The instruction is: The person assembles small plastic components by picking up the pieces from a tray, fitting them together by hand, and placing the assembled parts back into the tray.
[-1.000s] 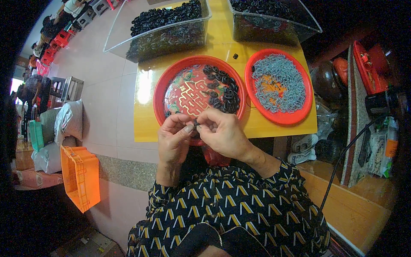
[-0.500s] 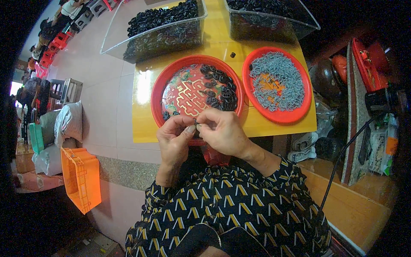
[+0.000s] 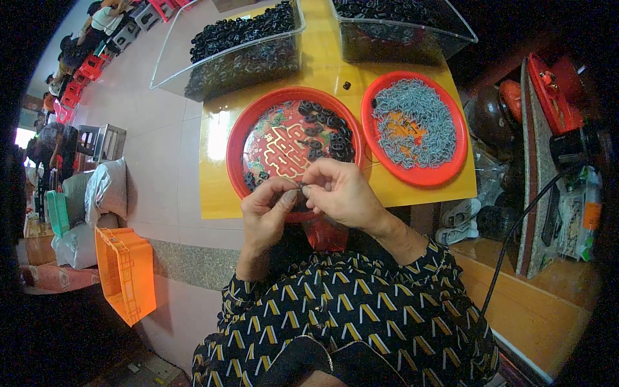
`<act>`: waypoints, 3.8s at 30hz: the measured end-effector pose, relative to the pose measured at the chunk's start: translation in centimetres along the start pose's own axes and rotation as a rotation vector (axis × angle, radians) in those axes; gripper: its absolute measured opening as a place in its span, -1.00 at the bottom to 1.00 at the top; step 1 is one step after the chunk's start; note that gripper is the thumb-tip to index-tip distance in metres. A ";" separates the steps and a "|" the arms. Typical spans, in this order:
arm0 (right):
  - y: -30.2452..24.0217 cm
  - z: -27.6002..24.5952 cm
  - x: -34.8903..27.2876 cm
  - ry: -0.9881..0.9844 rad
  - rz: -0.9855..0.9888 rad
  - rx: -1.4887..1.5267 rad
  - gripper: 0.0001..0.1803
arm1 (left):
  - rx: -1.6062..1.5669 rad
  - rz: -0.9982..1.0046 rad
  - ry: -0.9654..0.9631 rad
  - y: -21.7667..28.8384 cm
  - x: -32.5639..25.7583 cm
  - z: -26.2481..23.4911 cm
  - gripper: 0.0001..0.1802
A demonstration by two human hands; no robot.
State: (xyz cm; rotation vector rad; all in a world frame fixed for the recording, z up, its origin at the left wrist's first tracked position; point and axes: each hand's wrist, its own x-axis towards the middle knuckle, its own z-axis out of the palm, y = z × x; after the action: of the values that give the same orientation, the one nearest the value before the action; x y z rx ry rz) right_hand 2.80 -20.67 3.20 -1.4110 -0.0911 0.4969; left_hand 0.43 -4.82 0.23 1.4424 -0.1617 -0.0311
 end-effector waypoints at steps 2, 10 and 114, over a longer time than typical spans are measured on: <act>0.0 -0.1 -0.1 -0.007 0.020 0.016 -0.90 | 0.268 0.146 -0.038 0.5 0.2 0.0 -0.92; 0.9 -0.1 -0.3 0.002 -0.034 -0.013 -0.92 | 0.447 0.273 -0.019 0.3 0.2 0.9 -0.96; 1.3 -0.9 1.9 -0.274 0.129 0.349 -0.84 | -0.309 -0.106 -0.072 0.2 -0.5 -0.6 -0.75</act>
State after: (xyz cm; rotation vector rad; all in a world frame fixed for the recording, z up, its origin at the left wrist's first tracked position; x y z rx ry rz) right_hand 4.43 -20.63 1.35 -1.0061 -0.1283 0.7734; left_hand -0.04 -4.11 0.26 1.1403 -0.1329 -0.1870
